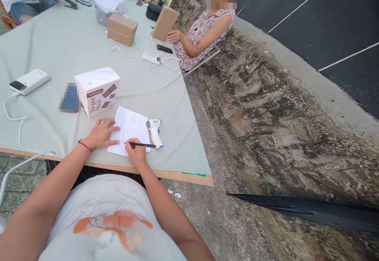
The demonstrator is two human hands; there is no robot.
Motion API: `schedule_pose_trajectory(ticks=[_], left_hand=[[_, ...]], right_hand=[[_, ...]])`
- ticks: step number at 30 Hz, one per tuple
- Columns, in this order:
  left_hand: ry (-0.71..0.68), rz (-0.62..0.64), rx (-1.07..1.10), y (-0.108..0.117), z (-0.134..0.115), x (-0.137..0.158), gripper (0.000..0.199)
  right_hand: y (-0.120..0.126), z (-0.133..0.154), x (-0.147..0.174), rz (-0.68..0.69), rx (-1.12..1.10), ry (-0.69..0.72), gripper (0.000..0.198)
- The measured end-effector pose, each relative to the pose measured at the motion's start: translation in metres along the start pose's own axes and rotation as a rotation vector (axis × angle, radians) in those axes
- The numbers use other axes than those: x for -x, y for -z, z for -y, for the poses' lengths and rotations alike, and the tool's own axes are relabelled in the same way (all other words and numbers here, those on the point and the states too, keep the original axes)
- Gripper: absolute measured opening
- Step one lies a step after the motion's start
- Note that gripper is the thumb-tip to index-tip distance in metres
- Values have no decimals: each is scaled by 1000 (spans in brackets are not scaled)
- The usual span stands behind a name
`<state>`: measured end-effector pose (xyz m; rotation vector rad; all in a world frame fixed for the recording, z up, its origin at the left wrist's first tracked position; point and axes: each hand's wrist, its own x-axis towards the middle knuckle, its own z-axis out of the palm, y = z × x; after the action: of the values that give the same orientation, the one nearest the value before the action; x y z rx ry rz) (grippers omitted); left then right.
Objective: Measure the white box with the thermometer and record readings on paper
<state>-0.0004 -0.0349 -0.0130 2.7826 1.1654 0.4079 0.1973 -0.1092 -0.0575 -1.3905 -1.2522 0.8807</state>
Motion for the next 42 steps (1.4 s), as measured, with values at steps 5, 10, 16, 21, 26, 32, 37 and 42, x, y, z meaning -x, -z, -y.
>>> schedule_pose_trajectory(ticks=[5, 10, 16, 21, 26, 32, 37, 42], left_hand=[[-2, 0, -1, 0, 0, 0, 64], [-4, 0, 0, 1, 0, 0, 63], [-14, -2, 0, 0, 0, 0, 67], [-110, 39, -21, 1, -4, 0, 89], [-103, 78, -28, 1, -6, 0, 87], [-107, 56, -54, 0, -6, -1, 79], [-127, 2, 16, 2, -6, 0, 60], [80, -294, 82, 5, -3, 3, 36]], right_hand=[[1, -1, 0, -34, -6, -26, 27], [1, 0, 0, -26, 37, -10, 25], [0, 0, 0, -27, 32, -7, 23], [0, 1, 0, -81, -66, 14, 25], [3, 2, -7, -61, -179, -61, 29], [6, -1, -9, -17, -180, -73, 29], [13, -6, -10, 0, 36, 228, 31], [29, -20, -39, 22, 452, 463, 46]])
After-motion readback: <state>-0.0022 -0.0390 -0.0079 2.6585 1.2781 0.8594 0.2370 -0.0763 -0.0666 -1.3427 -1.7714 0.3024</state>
